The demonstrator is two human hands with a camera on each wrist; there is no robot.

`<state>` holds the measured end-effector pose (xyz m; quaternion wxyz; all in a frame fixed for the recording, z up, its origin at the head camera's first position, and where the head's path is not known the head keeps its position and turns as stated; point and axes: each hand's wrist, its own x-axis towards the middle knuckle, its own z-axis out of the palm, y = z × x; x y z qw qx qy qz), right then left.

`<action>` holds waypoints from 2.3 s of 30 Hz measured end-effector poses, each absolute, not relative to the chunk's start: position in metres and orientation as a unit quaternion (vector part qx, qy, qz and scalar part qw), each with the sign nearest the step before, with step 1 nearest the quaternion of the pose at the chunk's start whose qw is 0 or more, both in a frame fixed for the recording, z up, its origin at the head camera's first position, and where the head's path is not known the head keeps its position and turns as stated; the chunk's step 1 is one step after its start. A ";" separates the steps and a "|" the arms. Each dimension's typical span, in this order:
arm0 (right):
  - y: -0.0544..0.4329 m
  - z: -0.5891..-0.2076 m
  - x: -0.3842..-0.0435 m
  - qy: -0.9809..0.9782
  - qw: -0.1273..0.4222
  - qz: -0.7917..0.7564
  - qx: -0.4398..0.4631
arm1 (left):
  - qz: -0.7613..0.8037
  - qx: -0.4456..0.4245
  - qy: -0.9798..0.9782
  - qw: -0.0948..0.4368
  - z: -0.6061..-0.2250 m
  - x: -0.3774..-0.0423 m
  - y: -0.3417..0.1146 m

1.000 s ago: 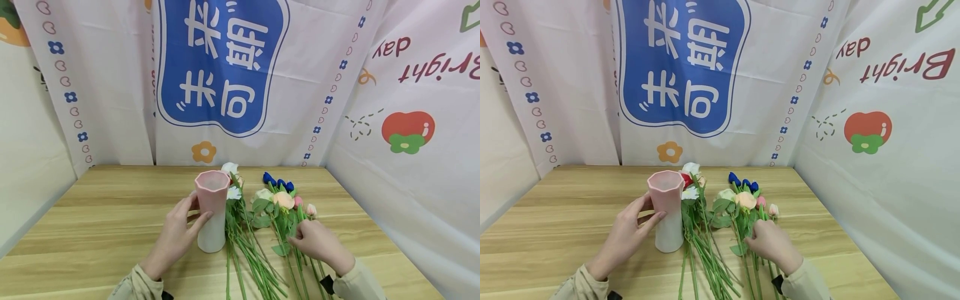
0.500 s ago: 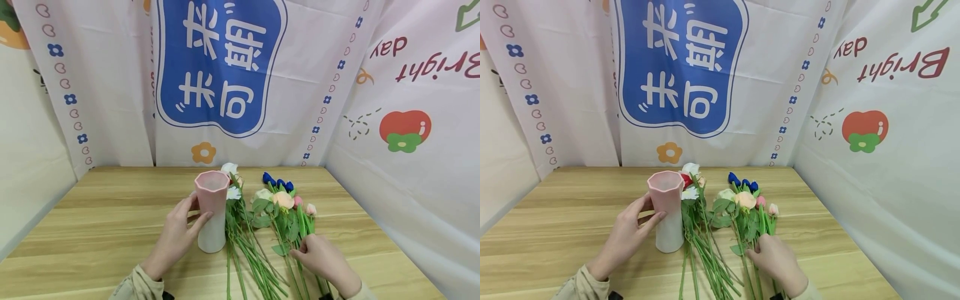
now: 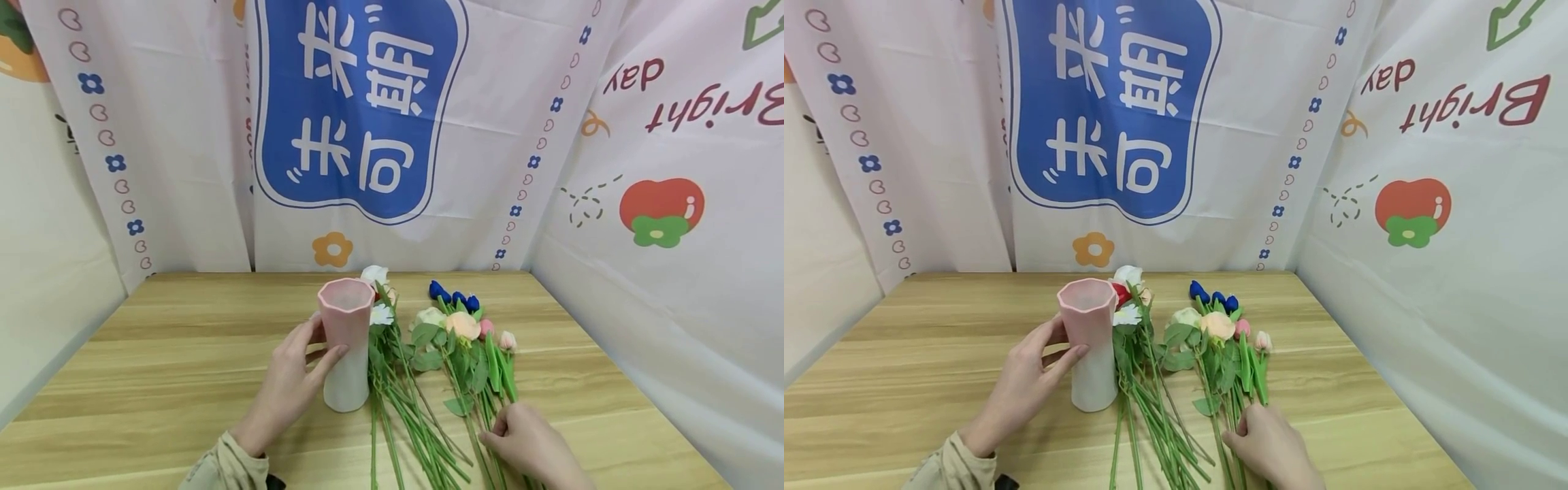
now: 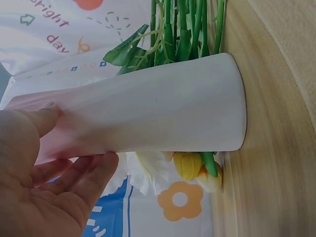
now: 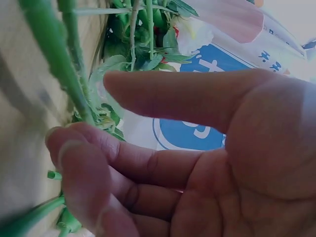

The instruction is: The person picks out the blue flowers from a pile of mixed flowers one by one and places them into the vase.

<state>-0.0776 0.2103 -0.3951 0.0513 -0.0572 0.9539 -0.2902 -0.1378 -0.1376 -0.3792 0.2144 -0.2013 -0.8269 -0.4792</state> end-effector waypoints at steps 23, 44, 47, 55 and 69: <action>0.210 -0.403 -0.079 0.956 0.053 -0.287 -0.038 | -0.479 -0.204 -0.825 0.219 -0.380 -0.139 -0.138; 0.205 -0.398 -0.080 0.948 0.008 -0.317 0.014 | -0.474 -0.204 -0.826 0.226 -0.380 -0.139 -0.138; 0.205 -0.398 -0.080 0.947 0.003 -0.321 0.018 | -0.474 -0.204 -0.826 0.226 -0.381 -0.138 -0.138; 0.204 -0.396 -0.079 0.946 -0.020 -0.323 0.019 | -0.475 -0.207 -0.826 0.223 -0.381 -0.138 -0.138; 0.198 -0.392 -0.079 0.936 -0.086 -0.340 0.029 | -0.474 -0.208 -0.826 0.224 -0.381 -0.138 -0.139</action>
